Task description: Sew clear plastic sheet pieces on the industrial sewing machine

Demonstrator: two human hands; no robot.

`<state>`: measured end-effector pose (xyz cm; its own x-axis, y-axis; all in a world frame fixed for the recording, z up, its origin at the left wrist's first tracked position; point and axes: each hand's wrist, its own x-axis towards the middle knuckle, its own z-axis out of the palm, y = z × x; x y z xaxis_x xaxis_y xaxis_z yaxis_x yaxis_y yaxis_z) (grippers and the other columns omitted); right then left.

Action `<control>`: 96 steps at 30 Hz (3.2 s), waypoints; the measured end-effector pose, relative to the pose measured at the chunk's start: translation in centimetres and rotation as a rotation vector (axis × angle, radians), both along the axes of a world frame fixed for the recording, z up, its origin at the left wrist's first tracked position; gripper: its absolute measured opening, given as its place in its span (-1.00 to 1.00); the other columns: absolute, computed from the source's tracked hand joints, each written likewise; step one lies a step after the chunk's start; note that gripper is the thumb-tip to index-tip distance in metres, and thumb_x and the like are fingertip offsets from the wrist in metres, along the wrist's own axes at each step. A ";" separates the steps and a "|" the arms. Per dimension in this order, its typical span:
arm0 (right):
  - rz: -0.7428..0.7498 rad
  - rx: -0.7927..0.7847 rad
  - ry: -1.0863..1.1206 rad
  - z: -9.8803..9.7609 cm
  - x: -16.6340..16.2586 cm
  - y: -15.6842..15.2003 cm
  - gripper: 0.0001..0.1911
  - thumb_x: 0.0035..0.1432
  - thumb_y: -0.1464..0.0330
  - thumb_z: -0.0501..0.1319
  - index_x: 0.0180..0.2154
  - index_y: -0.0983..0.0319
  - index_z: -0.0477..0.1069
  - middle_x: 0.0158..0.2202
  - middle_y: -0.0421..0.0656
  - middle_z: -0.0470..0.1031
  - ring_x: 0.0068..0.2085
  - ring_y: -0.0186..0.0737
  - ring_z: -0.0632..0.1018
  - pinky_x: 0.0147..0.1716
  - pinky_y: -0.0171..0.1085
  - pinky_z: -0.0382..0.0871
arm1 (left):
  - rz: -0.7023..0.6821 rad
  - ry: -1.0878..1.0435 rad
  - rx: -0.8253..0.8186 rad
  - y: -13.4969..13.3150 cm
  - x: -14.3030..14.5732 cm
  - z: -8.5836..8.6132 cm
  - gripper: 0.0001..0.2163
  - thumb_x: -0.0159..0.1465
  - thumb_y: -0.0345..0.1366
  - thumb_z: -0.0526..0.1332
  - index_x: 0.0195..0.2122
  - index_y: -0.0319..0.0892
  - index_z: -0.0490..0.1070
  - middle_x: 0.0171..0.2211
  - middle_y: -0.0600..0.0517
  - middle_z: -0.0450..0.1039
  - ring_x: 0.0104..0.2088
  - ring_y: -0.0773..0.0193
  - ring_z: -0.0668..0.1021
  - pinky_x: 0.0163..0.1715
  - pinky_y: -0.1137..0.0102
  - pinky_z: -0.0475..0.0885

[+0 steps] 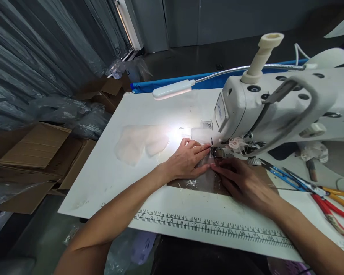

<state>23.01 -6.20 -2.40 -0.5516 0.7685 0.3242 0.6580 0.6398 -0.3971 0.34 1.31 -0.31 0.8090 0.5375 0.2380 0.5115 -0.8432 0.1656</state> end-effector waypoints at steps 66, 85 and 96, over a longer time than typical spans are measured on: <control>-0.063 0.005 0.018 -0.7 -0.3 -0.5 -0.51 0.25 0.48 0.06 0.20 0.22 0.26 0.01 0.09 0.33 0.01 0.03 0.47 -0.04 -0.01 0.48 | -0.100 0.003 0.173 -0.6 0.1 -0.3 -0.68 0.33 -0.13 0.06 -0.09 -0.19 0.50 -0.07 -0.09 0.48 -0.34 0.22 0.44 -0.24 0.23 0.30; -0.293 -0.010 0.236 0.7 0.7 0.4 -0.68 0.25 0.37 0.07 -0.02 0.20 0.50 -0.19 -0.07 0.48 -0.21 -0.17 0.55 -0.24 -0.20 0.48 | -0.052 -0.129 0.226 -0.1 -0.3 0.2 -0.72 0.32 -0.13 0.14 -0.13 -0.23 0.47 -0.06 -0.14 0.45 -0.20 0.17 0.48 -0.22 0.23 0.33; -0.337 -0.103 0.274 0.7 0.4 0.3 -0.68 0.23 0.37 0.07 -0.07 0.24 0.52 -0.24 -0.06 0.51 -0.27 -0.16 0.56 -0.33 -0.22 0.45 | -0.248 -0.133 -0.192 -2.3 -1.2 1.7 -0.85 0.25 -0.25 0.28 -0.24 -0.23 0.50 -0.19 -0.05 0.51 -0.18 0.24 0.53 -0.16 0.35 0.44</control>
